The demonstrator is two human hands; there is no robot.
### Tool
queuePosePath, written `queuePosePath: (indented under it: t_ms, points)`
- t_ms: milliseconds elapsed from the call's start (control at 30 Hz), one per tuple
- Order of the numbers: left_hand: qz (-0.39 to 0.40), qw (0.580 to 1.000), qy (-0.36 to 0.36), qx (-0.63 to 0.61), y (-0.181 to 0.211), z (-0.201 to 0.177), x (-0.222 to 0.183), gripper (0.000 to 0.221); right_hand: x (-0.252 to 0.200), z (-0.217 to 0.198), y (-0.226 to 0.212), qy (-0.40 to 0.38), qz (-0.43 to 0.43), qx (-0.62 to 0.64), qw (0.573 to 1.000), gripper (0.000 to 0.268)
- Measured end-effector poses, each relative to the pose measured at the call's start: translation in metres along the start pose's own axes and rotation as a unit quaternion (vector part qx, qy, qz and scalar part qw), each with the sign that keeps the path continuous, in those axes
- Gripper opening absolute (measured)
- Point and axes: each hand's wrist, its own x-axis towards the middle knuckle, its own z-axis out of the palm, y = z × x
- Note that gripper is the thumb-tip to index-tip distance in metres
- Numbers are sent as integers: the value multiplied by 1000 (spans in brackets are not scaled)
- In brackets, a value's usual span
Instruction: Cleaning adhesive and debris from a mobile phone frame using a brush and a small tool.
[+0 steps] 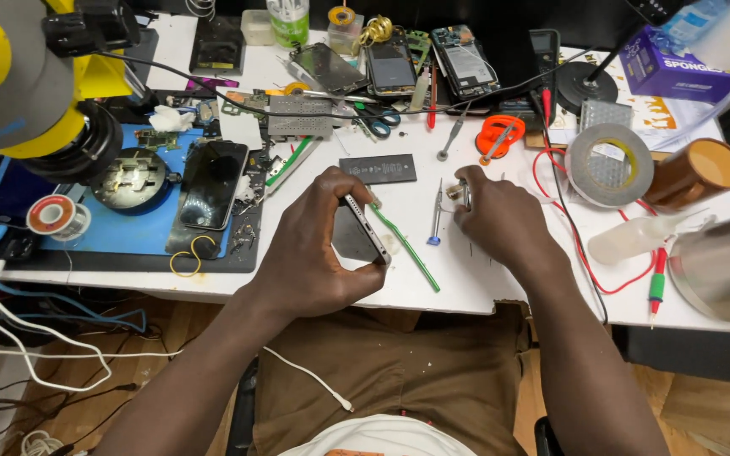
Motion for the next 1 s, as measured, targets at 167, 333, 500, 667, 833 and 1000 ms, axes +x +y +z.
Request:
queuePosePath:
  t_ms: [167, 333, 500, 667, 833, 1000]
  points:
    - [-2, 1000, 10, -2, -4, -1, 0, 57, 6, 7, 6, 14, -3, -70, 997, 59]
    - [-6, 1000, 8, -8, -5, -1, 1, 57, 10, 14, 14, 195, -82, 21, 977, 38]
    - [-11, 1000, 4, -4, -1, 0, 1, 55, 32, 26, 9, 230, -182, 153, 944, 33]
    - [-17, 999, -37, -3, 1, 1, 0, 61, 69, 52, 13, 266, -254, 65, 927, 55]
    - [-10, 999, -34, 5, -1, -2, 0, 62, 32, 22, 1, 329, -275, 161, 889, 69]
    - [-28, 999, -40, -2, -5, 3, 0, 63, -32, -13, -13, 526, -390, 177, 735, 19]
